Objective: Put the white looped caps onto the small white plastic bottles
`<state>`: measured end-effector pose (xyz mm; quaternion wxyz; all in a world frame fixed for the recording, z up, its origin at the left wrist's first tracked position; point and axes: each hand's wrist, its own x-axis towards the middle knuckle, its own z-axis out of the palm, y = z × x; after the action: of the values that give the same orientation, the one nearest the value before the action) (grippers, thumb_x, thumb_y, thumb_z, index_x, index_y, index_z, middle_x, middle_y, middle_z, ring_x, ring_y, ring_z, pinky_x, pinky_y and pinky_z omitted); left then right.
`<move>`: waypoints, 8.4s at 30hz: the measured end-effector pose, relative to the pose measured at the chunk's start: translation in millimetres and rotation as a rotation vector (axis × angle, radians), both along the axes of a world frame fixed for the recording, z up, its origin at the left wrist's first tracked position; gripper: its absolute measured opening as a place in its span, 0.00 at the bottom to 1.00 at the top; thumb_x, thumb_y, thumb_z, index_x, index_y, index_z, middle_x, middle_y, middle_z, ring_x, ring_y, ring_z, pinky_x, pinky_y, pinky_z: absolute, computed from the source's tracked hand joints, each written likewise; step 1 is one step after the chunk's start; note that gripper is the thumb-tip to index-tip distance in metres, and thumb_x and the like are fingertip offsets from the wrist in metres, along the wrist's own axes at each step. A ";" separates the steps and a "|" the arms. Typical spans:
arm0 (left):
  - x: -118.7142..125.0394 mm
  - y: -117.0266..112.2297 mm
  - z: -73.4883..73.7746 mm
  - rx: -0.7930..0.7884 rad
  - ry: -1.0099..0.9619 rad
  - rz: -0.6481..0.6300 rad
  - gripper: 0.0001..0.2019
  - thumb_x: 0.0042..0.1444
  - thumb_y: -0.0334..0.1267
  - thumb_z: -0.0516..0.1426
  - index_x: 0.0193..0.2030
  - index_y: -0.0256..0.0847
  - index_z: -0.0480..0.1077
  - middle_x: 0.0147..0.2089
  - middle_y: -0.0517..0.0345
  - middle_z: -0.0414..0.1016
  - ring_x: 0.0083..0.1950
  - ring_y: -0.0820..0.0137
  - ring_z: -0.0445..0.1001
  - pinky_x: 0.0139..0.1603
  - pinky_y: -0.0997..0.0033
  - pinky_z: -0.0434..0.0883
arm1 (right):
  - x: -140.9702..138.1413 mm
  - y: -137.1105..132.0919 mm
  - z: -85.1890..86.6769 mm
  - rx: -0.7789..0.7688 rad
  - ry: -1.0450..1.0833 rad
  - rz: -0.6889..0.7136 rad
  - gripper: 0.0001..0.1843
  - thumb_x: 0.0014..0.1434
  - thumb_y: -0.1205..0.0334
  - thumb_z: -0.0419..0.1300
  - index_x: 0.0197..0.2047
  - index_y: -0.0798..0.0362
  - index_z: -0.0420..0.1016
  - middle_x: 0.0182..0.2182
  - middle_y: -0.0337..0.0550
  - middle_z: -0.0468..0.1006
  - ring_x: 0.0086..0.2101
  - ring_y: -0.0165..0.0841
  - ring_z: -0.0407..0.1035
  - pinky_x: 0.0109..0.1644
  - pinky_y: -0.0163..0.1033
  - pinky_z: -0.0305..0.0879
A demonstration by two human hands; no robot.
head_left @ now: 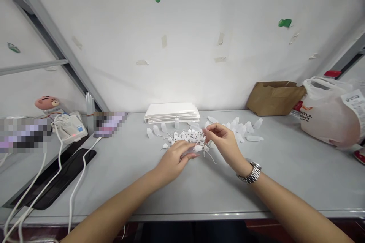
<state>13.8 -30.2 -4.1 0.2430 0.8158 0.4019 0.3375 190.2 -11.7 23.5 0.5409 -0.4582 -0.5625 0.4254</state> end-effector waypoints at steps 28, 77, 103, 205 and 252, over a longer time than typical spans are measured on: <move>0.4 0.5 1.2 -0.041 -0.071 0.180 0.13 0.57 0.43 0.52 0.46 0.42 0.69 0.39 0.54 0.72 0.36 0.70 0.67 0.36 0.70 0.67 | 5.9 7.7 -1.3 -0.169 0.121 0.224 0.12 0.50 0.57 0.59 0.21 0.55 0.73 0.19 0.36 0.64 0.21 0.25 0.54 0.25 0.34 0.52; -2.6 3.4 -1.1 0.009 0.021 0.243 0.13 0.57 0.42 0.51 0.47 0.44 0.68 0.43 0.56 0.72 0.43 0.67 0.70 0.41 0.67 0.69 | 2.2 2.5 -0.2 -0.129 -0.066 0.166 0.11 0.50 0.55 0.60 0.24 0.55 0.75 0.19 0.35 0.65 0.23 0.26 0.60 0.30 0.35 0.56; 4.0 -2.2 -6.1 -0.099 -0.120 0.200 0.10 0.57 0.41 0.52 0.42 0.43 0.70 0.37 0.57 0.73 0.38 0.69 0.69 0.38 0.71 0.66 | -3.5 -3.8 -11.0 0.115 -0.161 0.056 0.13 0.52 0.54 0.59 0.21 0.52 0.74 0.21 0.38 0.64 0.25 0.29 0.61 0.30 0.36 0.58; -32.2 41.5 -4.3 0.023 0.235 0.472 0.13 0.57 0.39 0.49 0.43 0.42 0.70 0.41 0.52 0.69 0.47 0.62 0.66 0.44 0.63 0.65 | 26.0 63.4 1.9 0.584 -1.134 -0.016 0.08 0.57 0.68 0.52 0.38 0.55 0.72 0.33 0.47 0.73 0.35 0.37 0.66 0.39 0.41 0.60; -67.2 43.7 32.9 0.008 0.009 0.774 0.12 0.51 0.49 0.53 0.36 0.44 0.67 0.40 0.56 0.76 0.40 0.64 0.73 0.38 0.67 0.66 | 5.9 41.2 -38.5 0.627 -1.202 0.101 0.08 0.58 0.66 0.55 0.34 0.55 0.75 0.29 0.44 0.73 0.32 0.33 0.65 0.40 0.40 0.54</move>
<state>-53.4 13.4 28.8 0.0926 0.6064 0.6796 0.4022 196.1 29.5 -15.0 0.2210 -0.4099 -0.8828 -0.0616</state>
